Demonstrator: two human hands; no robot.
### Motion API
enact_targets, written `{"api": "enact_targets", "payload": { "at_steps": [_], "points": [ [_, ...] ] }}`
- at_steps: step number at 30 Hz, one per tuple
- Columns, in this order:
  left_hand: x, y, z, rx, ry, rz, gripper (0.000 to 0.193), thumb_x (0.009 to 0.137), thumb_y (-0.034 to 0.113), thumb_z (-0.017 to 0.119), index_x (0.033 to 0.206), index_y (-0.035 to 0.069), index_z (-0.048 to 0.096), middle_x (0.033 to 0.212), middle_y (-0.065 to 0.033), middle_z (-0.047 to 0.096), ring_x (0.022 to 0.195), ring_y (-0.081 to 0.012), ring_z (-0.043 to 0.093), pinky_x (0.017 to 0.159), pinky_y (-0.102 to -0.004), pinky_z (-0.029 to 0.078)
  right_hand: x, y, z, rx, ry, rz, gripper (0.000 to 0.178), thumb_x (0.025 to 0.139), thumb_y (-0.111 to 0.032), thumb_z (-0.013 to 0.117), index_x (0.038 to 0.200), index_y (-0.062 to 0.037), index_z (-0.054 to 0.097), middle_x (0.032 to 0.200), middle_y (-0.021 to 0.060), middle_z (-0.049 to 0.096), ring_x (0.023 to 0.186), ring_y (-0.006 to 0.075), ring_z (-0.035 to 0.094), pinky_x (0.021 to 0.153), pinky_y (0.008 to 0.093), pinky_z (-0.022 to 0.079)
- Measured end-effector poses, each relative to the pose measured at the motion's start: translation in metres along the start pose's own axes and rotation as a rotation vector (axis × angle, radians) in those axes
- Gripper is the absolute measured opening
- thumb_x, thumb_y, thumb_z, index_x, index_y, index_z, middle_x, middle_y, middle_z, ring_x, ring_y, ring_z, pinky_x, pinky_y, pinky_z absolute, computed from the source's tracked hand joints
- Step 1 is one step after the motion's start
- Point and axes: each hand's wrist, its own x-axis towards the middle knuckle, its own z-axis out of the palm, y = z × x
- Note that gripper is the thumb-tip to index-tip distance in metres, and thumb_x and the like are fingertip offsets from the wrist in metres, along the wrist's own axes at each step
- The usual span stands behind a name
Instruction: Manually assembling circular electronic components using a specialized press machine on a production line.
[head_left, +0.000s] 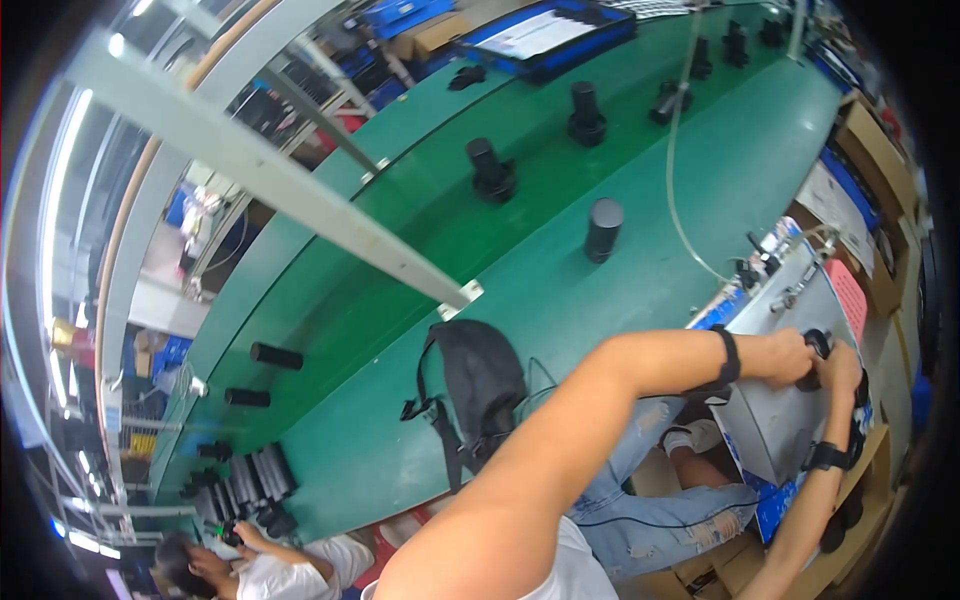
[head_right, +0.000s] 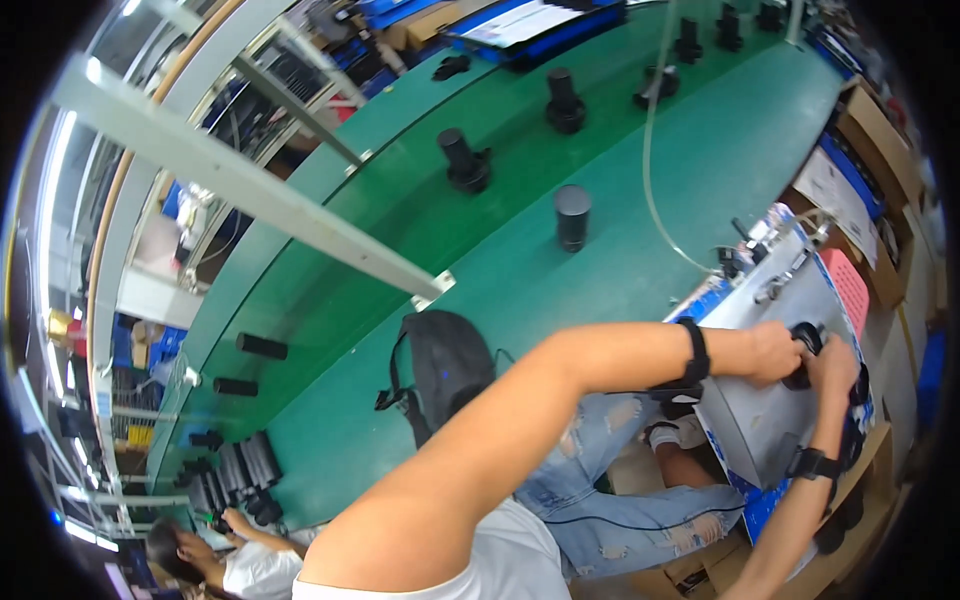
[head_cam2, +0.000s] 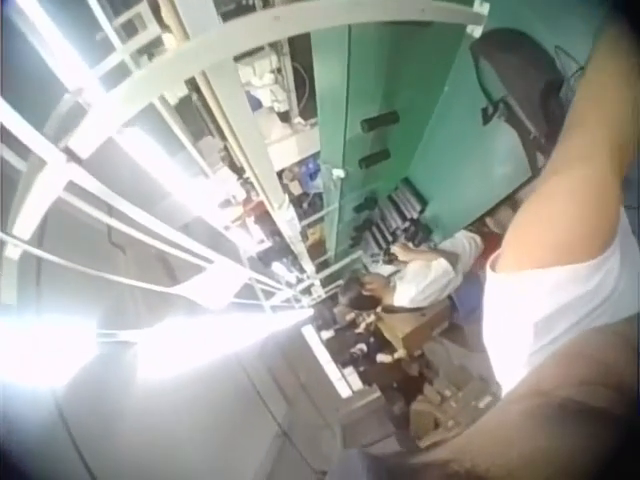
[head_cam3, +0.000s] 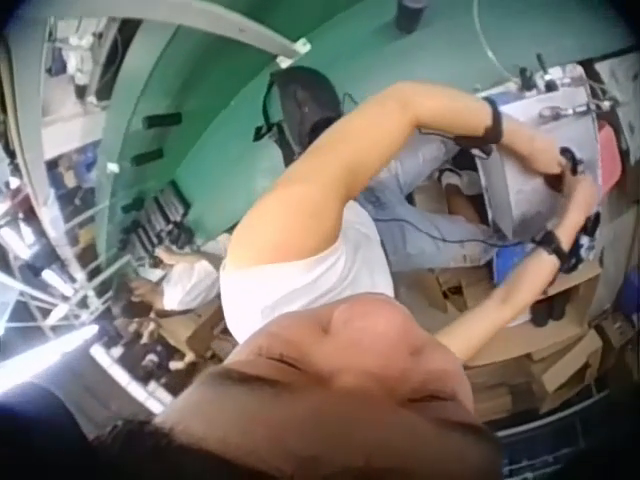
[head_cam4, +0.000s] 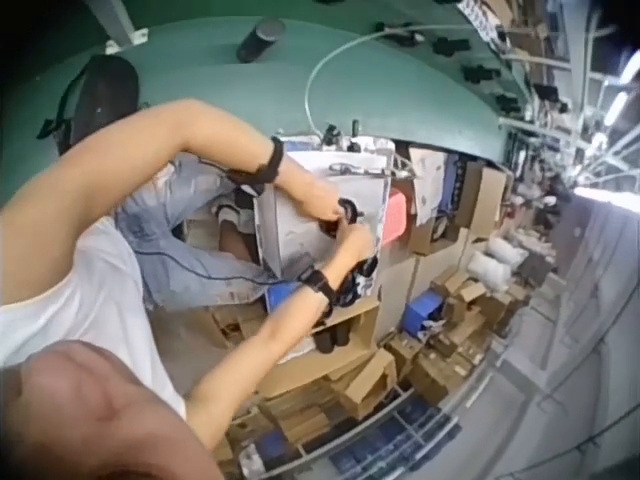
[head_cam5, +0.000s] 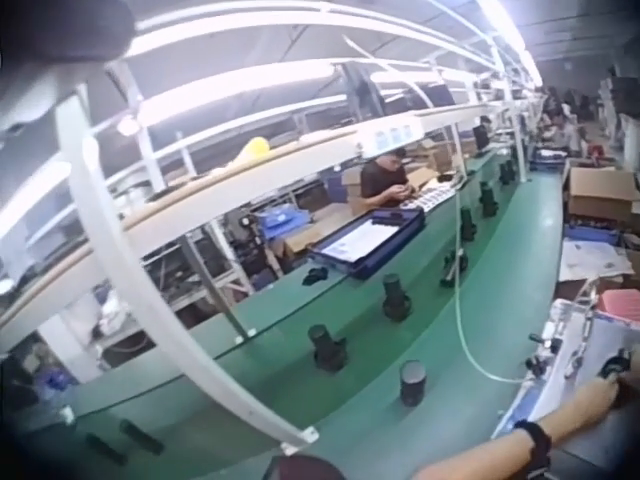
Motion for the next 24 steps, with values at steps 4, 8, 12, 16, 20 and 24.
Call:
{"api": "enact_targets", "payload": {
  "at_steps": [4,8,12,16,20,24],
  "points": [
    [0.006,-0.001,0.005,0.039,-0.338,0.015,0.031,0.085,0.035,0.059,0.099,0.010,0.070,0.106,-0.0081,0.068,0.092,-0.0280,0.068,0.075,-0.0419,0.054,0.022,-0.012,0.001,-0.141,-0.258,-0.014,0.041,0.072,-0.023,0.073,0.103,0.0013,0.065,0.109,0.0237,0.064,0.105,0.0376,0.061,0.087,0.0443,0.051],
    [0.022,0.006,-0.008,0.038,-0.394,0.097,0.038,0.086,0.046,0.060,0.095,0.012,0.072,0.096,-0.0082,0.071,0.093,-0.0274,0.068,0.077,-0.0416,0.054,0.030,0.015,0.019,-0.069,-0.178,-0.005,0.039,0.074,-0.019,0.068,0.107,0.0006,0.063,0.112,0.0238,0.063,0.105,0.0381,0.061,0.090,0.0449,0.050],
    [-0.001,-0.009,0.013,-0.032,-0.122,0.063,0.035,0.084,0.047,0.061,0.082,0.013,0.071,0.081,-0.0107,0.069,0.079,-0.0292,0.069,0.065,-0.0434,0.054,0.013,0.004,0.025,-0.089,0.041,-0.079,0.024,0.075,-0.016,0.062,0.096,-0.0048,0.064,0.099,0.0198,0.067,0.094,0.0379,0.064,0.079,0.0479,0.051],
    [-0.008,-0.014,0.015,-0.016,-0.058,0.093,0.037,0.085,0.048,0.059,0.085,0.012,0.068,0.077,-0.0099,0.065,0.070,-0.0296,0.067,0.057,-0.0428,0.053,0.006,-0.012,0.009,-0.048,-0.008,0.009,0.020,0.071,-0.011,0.062,0.089,-0.0050,0.070,0.096,0.0202,0.068,0.091,0.0360,0.067,0.075,0.0460,0.054],
    [-0.019,-0.006,0.001,0.005,-0.046,0.090,0.033,0.087,0.042,0.059,0.092,0.010,0.066,0.090,-0.0102,0.063,0.067,-0.0316,0.066,0.059,-0.0420,0.053,0.003,-0.003,0.017,-0.007,0.007,-0.021,0.024,0.071,-0.019,0.067,0.087,-0.0020,0.071,0.094,0.0214,0.068,0.089,0.0370,0.067,0.077,0.0458,0.054],
    [-0.056,0.032,-0.030,-0.395,0.294,-0.075,0.025,0.082,0.018,0.064,0.106,0.009,0.062,0.112,-0.0149,0.061,0.086,-0.0344,0.065,0.072,-0.0429,0.053,-0.033,0.052,0.053,0.846,-0.088,0.070,0.045,0.083,-0.039,0.068,0.099,0.0023,0.063,0.088,0.0200,0.067,0.085,0.0251,0.067,0.075,0.0354,0.052]
  ]
}}
